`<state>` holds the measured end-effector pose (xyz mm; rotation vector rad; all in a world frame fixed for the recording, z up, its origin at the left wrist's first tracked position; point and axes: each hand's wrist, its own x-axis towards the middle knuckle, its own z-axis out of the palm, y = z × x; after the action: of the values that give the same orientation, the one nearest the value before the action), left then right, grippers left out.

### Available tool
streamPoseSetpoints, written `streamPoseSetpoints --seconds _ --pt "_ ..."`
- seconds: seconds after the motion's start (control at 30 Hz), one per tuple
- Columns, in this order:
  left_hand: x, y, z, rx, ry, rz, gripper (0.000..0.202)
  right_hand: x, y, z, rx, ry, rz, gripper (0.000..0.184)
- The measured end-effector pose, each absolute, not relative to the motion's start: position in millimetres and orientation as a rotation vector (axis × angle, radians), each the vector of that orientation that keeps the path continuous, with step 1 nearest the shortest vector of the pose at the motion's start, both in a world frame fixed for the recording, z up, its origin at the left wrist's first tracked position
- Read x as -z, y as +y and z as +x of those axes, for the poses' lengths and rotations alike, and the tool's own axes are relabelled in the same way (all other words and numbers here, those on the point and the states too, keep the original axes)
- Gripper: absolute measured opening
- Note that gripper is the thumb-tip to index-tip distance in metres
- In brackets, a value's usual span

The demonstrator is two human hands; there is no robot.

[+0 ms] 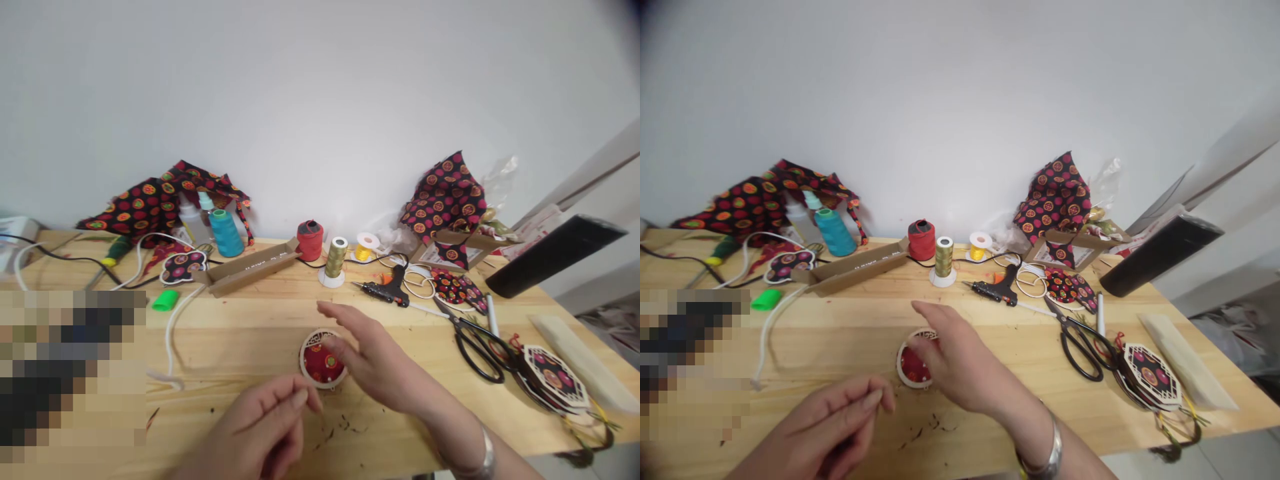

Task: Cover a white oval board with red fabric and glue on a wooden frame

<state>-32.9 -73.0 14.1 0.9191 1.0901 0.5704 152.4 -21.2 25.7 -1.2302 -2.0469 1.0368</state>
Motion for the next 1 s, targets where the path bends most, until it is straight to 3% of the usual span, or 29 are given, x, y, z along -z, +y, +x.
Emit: streamPoseSetpoints --seconds 0.13,0.2,0.27,0.37,0.57,1.0 --pt "-19.6 -55.9 -25.0 -0.667 1.048 0.845 0.027 -32.0 -16.7 153.4 -1.671 -1.742 -0.928 0.045" --pt "-21.6 -49.8 -22.5 -0.675 0.989 0.826 0.026 -30.8 -14.2 155.9 -1.855 -1.633 -0.885 0.048" --pt "-22.9 -46.0 -21.2 -0.675 0.958 0.789 0.023 -29.4 -11.5 160.6 -1.909 -1.576 -0.950 0.039" --pt "-22.9 -43.5 -20.1 -0.659 0.980 0.711 0.021 -30.1 -7.6 169.9 -1.723 -1.657 -1.110 0.023" --pt "-17.5 -40.7 -18.2 -0.620 0.965 0.664 0.019 -33.7 0.7 182.9 -1.354 -1.773 -1.283 0.020" --pt "-16.7 -37.6 -19.9 -0.565 0.973 0.622 0.017 -26.8 12.8 190.1 -1.201 -1.663 -1.447 0.023"
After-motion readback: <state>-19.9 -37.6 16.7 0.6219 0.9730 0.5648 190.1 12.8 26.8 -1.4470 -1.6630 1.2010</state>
